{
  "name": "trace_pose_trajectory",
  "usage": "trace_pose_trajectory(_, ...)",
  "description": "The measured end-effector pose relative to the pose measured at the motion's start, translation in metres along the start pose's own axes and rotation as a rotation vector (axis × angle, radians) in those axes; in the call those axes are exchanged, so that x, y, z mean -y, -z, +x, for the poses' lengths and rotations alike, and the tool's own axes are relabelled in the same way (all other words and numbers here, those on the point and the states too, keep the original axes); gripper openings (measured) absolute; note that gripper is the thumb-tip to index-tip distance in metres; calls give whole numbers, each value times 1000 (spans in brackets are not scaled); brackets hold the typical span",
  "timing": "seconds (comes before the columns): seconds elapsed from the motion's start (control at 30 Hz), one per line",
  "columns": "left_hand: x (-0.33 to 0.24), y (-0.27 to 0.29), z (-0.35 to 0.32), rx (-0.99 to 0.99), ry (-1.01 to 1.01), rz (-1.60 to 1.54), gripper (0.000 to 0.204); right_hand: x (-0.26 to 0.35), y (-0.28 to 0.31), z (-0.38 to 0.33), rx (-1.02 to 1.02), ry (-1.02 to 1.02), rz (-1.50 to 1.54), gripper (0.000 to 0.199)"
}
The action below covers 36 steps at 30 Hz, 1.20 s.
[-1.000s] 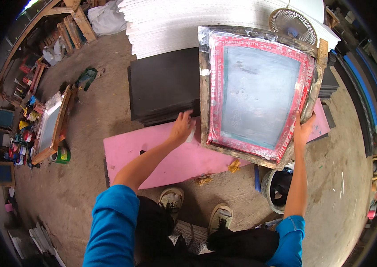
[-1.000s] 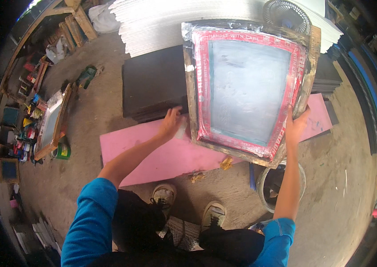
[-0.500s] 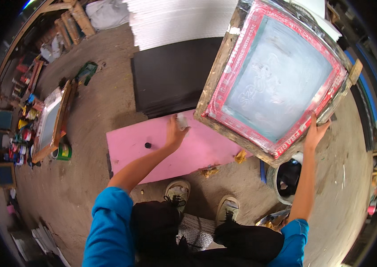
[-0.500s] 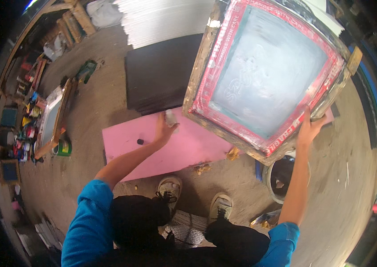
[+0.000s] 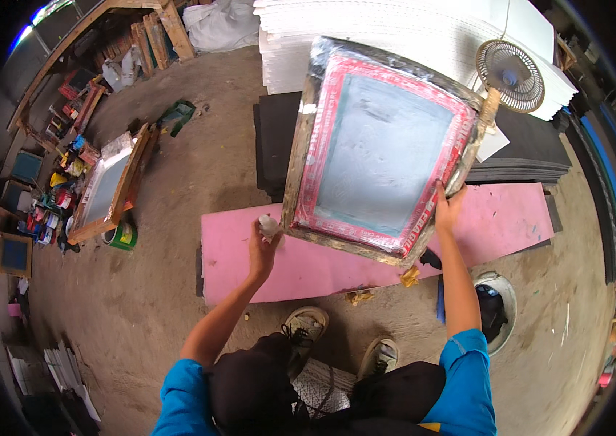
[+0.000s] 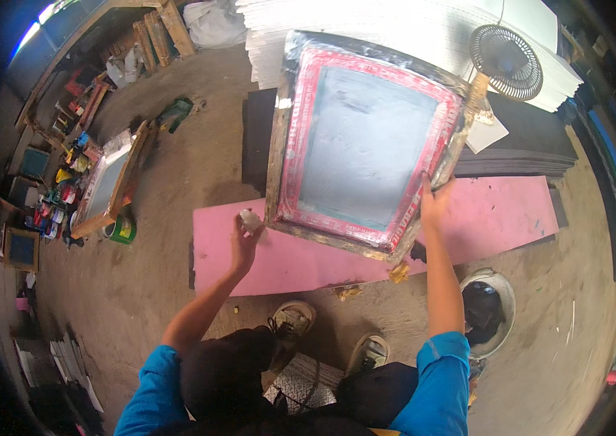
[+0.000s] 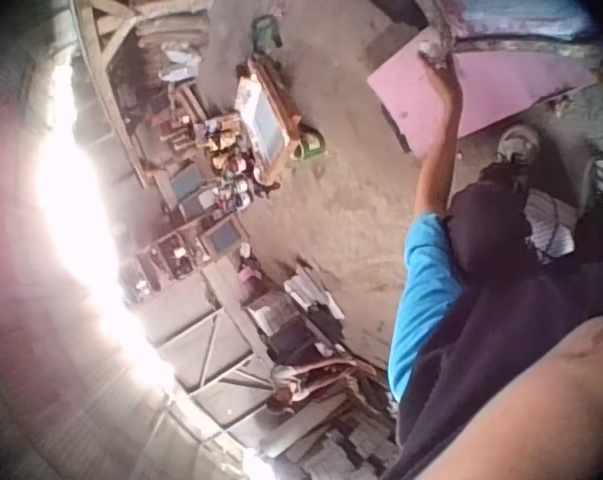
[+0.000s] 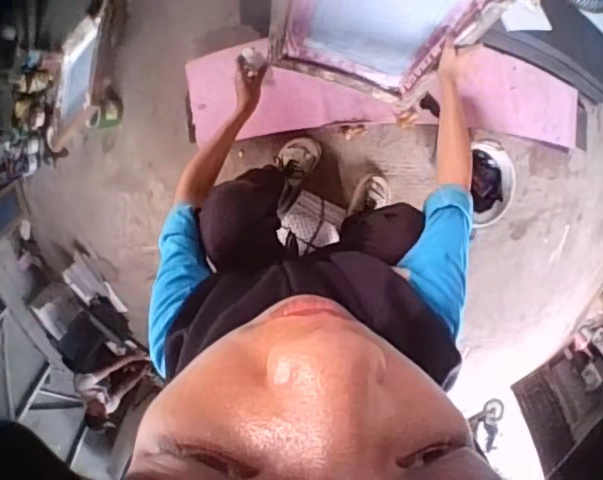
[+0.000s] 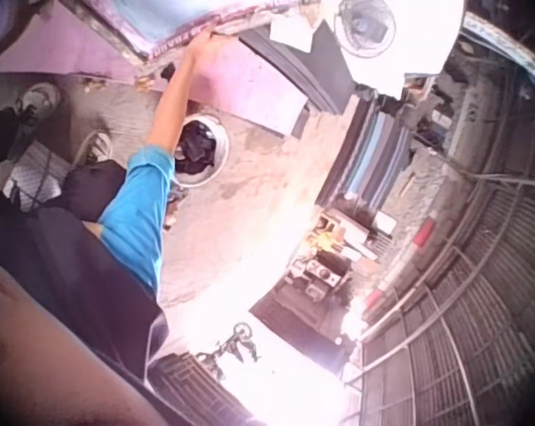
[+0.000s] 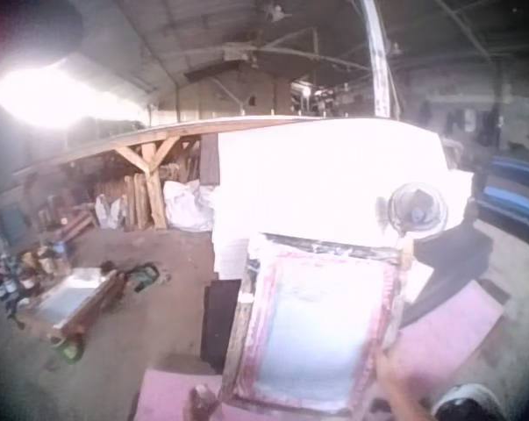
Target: The person carries a screen printing frame to a workbench, then repeatedly wipes the mesh surface with a cloth and a small bottle, focusing on the same frame throughout the clip. The person also removes a plastic film from the frame edges and dips the cloth into a bucket of dark liquid during the cleaning.
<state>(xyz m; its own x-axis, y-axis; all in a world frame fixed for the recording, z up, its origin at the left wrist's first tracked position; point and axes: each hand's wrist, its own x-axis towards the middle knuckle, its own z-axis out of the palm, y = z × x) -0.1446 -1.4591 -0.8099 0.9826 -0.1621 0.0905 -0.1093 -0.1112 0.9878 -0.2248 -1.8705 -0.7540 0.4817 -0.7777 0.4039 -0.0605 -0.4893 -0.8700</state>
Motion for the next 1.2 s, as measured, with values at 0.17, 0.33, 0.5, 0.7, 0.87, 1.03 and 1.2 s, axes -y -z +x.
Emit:
trace_pose_trajectory(0.17,19,-30,7,170,84,-7,50,-12,-5,7,4,-2,-70,62)
trace_pose_trajectory(0.33,11,-45,8,189,6,322,52,-28,-3,24,75,-197,-290,64)
trace_pose_trajectory(0.5,-3,-44,2,185,-42,369,52,-46,-5,22,188,-34,-265,81)
trace_pose_trajectory(0.7,-13,-44,-3,171,-209,469,52,-42,34,-2,474,-164,-551,82)
trace_pose_trajectory(0.87,-29,-37,-5,246,-282,612,52,-39,101,-5,583,-272,-513,61)
trace_pose_trajectory(1.03,-58,-42,-2,508,-419,489,46,-69,139,-37,548,-330,-578,46)
trace_pose_trajectory(1.2,-61,-86,-19,865,-359,387,48,-101,124,-92,660,-229,-707,43)
